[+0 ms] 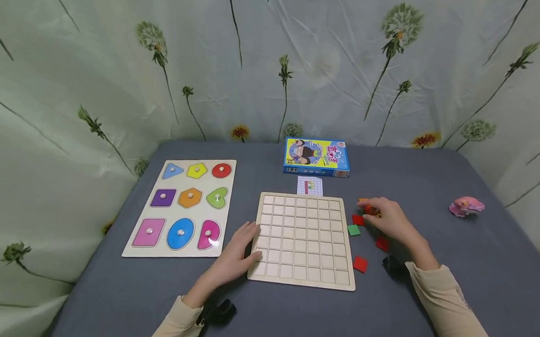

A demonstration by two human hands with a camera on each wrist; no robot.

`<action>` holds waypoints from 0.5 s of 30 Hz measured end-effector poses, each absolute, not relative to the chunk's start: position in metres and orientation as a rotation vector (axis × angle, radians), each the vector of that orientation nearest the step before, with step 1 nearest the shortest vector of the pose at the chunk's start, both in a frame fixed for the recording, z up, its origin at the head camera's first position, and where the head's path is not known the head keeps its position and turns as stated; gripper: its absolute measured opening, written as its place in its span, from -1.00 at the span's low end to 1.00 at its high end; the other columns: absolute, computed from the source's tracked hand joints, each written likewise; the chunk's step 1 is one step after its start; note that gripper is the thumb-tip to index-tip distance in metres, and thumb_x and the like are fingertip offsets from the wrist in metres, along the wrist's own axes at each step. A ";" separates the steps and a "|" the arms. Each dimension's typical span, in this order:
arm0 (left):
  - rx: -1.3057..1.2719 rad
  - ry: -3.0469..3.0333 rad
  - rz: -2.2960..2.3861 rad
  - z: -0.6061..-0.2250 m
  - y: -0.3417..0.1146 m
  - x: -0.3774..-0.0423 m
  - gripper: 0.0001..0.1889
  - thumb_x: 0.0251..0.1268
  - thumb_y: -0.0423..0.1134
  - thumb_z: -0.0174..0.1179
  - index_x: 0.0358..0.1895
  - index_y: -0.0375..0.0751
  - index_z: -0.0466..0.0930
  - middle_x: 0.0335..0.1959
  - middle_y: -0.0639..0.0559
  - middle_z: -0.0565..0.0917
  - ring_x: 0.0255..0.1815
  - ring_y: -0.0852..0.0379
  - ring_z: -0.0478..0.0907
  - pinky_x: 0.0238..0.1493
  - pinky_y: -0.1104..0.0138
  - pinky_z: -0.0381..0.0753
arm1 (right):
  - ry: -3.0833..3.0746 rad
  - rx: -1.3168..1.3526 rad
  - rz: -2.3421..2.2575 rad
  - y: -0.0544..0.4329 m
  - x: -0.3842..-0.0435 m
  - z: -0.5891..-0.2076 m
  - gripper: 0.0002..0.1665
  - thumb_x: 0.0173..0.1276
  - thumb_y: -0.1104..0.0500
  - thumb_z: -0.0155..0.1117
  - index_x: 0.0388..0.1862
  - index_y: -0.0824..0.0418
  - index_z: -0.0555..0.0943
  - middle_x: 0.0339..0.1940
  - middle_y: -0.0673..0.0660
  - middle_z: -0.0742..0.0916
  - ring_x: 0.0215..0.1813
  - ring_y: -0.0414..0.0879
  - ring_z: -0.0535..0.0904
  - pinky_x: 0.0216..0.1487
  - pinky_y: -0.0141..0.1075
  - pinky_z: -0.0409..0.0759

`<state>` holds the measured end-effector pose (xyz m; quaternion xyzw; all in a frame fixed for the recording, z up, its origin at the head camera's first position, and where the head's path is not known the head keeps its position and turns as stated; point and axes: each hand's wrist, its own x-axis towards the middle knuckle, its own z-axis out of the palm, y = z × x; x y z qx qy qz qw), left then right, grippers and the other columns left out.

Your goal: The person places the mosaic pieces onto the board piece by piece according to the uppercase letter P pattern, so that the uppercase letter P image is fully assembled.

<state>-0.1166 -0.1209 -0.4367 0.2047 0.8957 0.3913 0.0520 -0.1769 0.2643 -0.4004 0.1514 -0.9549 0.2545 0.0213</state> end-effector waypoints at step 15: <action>0.701 2.694 1.046 -0.436 -0.128 -0.114 -0.28 0.13 -0.25 0.28 0.37 -0.33 0.22 0.49 -0.20 0.12 0.53 -0.20 -0.03 0.36 -0.13 0.18 | -3.002 0.597 0.723 0.267 -0.175 -0.408 -0.65 0.05 0.32 0.38 -0.11 0.28 0.67 -0.21 0.19 0.73 -0.22 -0.02 0.54 -0.18 -0.15 0.50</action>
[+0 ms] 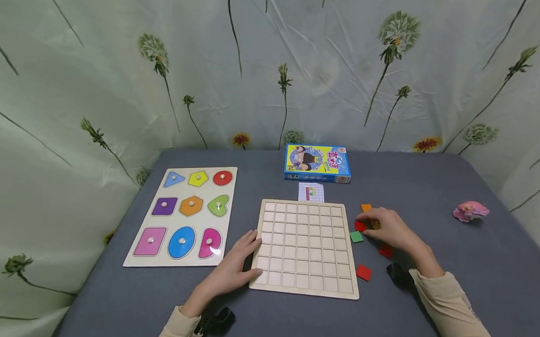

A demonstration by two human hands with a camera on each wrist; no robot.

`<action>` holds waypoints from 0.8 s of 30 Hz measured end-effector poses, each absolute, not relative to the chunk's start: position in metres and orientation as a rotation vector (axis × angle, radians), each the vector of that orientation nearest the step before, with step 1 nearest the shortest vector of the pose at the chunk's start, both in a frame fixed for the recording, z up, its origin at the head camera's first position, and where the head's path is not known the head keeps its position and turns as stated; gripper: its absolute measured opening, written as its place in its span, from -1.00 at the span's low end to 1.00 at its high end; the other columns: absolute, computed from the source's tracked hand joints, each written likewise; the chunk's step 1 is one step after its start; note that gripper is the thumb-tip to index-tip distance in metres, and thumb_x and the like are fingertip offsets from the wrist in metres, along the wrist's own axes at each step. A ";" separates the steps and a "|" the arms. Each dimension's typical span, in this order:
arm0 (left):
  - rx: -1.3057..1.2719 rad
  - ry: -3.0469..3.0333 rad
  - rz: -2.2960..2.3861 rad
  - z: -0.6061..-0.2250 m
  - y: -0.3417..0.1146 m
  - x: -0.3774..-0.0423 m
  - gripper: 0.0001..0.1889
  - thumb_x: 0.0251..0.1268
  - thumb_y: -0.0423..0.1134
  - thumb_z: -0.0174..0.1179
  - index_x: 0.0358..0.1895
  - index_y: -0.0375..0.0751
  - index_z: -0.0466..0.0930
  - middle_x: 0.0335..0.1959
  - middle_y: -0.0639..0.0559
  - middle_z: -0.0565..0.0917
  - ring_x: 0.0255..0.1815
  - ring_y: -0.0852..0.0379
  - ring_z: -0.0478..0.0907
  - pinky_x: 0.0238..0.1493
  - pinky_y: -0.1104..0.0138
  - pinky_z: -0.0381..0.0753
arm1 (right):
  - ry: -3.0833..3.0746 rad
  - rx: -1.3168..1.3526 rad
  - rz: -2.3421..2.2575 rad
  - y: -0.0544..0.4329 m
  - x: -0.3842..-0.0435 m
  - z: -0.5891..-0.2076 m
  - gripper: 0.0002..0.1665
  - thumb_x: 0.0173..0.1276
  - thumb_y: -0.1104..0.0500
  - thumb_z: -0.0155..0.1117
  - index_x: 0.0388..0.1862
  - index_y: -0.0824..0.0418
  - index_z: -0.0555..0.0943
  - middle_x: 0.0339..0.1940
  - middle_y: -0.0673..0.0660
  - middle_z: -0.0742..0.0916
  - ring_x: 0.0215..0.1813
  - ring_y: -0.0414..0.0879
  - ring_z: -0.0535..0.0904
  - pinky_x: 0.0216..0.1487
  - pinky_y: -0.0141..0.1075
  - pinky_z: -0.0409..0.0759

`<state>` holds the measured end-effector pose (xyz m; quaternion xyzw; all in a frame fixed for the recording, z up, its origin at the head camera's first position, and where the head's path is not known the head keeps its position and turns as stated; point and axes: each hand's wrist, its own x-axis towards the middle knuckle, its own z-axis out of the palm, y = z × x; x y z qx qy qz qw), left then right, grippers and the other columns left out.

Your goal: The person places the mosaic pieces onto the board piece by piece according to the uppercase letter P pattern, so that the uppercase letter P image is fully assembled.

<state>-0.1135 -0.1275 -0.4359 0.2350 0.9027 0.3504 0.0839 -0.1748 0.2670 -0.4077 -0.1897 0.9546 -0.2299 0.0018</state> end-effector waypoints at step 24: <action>0.745 2.700 1.059 -0.437 -0.128 -0.114 -0.28 0.13 -0.26 0.28 0.37 -0.36 0.22 0.49 -0.22 0.11 0.52 -0.23 -0.03 0.35 -0.15 0.17 | 3.047 -0.627 -0.640 0.263 -0.177 -0.406 -0.70 0.06 0.33 0.36 -0.17 0.32 0.69 -0.33 0.17 0.71 -0.32 -0.08 0.45 -0.28 -0.26 0.40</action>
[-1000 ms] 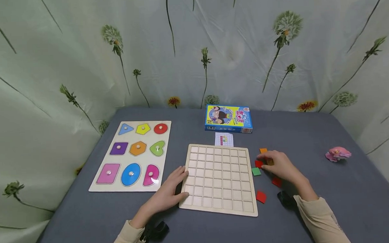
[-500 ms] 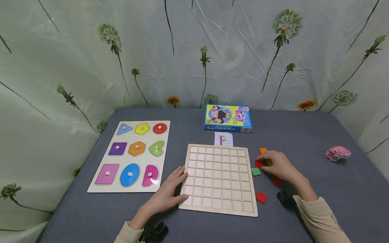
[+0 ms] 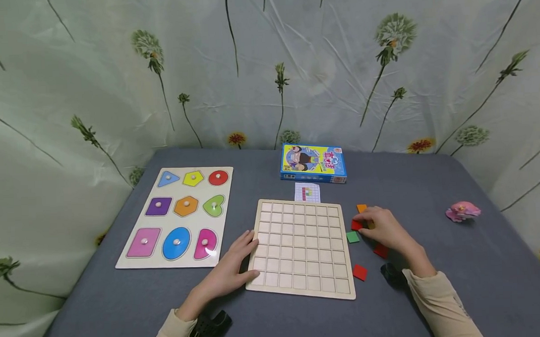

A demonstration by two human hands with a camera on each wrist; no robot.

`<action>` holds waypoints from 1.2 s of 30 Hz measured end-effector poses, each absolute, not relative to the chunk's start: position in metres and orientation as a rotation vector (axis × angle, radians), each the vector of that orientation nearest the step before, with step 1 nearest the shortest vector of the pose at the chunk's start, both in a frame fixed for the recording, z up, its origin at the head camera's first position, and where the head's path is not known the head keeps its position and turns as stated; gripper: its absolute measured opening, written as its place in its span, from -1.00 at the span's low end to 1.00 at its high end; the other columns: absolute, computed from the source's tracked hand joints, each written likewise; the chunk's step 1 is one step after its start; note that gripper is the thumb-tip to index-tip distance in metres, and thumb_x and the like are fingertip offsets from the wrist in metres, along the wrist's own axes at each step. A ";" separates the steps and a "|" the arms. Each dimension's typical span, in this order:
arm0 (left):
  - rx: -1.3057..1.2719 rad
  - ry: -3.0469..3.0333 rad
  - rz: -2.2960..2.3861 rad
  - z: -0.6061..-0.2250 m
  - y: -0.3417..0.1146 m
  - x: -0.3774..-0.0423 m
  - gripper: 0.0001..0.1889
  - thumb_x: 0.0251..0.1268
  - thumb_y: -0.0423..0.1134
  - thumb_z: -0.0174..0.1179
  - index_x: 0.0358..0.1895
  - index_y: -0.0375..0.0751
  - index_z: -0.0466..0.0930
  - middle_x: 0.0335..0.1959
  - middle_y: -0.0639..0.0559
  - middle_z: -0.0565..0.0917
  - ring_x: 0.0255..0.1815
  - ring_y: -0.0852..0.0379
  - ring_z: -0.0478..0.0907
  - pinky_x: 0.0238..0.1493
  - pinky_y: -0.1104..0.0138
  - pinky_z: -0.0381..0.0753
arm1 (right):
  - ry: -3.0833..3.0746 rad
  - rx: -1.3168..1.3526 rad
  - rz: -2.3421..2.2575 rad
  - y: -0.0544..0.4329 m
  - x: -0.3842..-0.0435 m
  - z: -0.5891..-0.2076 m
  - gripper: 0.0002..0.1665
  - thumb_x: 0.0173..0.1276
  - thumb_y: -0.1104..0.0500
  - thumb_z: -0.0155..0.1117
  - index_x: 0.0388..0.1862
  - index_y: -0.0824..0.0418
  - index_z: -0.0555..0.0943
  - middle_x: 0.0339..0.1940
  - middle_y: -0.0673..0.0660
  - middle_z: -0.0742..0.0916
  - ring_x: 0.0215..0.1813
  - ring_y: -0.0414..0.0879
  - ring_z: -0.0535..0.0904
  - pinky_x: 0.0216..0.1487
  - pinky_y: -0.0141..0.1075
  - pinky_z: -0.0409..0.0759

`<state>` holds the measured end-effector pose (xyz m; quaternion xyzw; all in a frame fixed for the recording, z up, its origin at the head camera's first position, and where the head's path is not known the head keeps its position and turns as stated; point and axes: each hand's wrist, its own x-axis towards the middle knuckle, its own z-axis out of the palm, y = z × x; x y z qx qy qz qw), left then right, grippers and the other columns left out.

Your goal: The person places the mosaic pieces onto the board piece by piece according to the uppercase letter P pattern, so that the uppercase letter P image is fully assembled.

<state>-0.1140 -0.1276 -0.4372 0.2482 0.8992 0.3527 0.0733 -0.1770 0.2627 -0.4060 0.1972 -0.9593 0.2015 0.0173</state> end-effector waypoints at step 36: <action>0.698 2.692 1.113 -0.440 -0.125 -0.113 -0.29 0.10 -0.27 0.31 0.35 -0.34 0.26 0.49 -0.22 0.11 0.52 -0.23 -0.04 0.35 -0.15 0.18 | -2.934 0.699 0.737 0.205 -0.191 -0.394 -0.70 0.08 0.29 0.38 -0.15 0.31 0.70 -0.24 0.19 0.72 -0.30 -0.06 0.47 -0.34 -0.36 0.41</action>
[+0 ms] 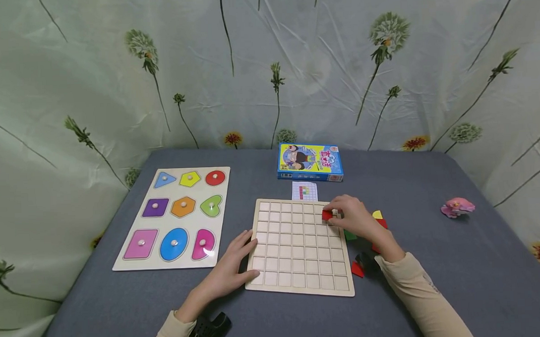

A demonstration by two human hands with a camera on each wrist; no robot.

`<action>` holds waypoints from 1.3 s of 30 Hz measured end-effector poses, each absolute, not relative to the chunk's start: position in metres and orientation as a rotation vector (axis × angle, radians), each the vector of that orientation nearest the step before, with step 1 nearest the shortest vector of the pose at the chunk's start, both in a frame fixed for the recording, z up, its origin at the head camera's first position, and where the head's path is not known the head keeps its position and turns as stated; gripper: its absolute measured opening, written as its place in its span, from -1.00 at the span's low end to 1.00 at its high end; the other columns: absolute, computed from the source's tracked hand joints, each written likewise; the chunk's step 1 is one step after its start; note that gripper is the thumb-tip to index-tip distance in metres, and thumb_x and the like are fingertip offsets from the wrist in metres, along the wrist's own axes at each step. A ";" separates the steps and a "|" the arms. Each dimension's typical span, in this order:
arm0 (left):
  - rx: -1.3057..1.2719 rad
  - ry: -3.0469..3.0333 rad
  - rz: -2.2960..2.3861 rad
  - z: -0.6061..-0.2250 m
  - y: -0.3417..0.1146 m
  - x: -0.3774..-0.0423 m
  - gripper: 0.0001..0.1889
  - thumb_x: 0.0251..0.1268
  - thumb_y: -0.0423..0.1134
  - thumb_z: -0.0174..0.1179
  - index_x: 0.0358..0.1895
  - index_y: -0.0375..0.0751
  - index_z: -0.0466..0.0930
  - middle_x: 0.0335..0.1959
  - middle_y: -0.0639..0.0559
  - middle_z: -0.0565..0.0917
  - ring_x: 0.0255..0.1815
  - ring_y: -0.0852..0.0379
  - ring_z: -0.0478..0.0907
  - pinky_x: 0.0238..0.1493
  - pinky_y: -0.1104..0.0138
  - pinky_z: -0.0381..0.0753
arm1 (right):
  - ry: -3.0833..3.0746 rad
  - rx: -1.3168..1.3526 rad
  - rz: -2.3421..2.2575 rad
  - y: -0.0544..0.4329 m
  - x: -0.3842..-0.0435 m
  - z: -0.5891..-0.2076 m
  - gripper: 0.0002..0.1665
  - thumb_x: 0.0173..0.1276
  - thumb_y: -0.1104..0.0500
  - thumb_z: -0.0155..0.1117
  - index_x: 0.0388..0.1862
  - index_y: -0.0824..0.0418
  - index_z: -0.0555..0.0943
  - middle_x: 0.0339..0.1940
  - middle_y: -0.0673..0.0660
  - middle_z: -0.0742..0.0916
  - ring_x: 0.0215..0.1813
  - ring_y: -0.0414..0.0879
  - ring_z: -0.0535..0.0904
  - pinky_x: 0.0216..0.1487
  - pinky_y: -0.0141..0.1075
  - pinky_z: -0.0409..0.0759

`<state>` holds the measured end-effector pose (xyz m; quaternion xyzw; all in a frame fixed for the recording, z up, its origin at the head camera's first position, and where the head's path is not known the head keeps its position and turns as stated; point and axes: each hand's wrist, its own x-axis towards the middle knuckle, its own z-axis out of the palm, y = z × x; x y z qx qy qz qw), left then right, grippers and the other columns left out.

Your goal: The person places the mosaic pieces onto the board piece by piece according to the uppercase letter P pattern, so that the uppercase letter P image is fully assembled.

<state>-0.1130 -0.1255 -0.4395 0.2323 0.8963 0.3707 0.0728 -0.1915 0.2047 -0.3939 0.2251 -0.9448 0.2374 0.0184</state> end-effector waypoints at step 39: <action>0.736 2.768 1.081 -0.443 -0.126 -0.111 -0.30 0.06 -0.19 0.34 0.31 -0.32 0.34 0.44 -0.21 0.22 0.46 -0.22 0.10 0.27 -0.15 0.29 | -2.903 1.036 0.696 0.143 -0.212 -0.400 -0.77 0.10 0.31 0.36 -0.20 0.25 0.72 -0.29 0.11 0.75 -0.28 -0.11 0.53 -0.14 -0.29 0.52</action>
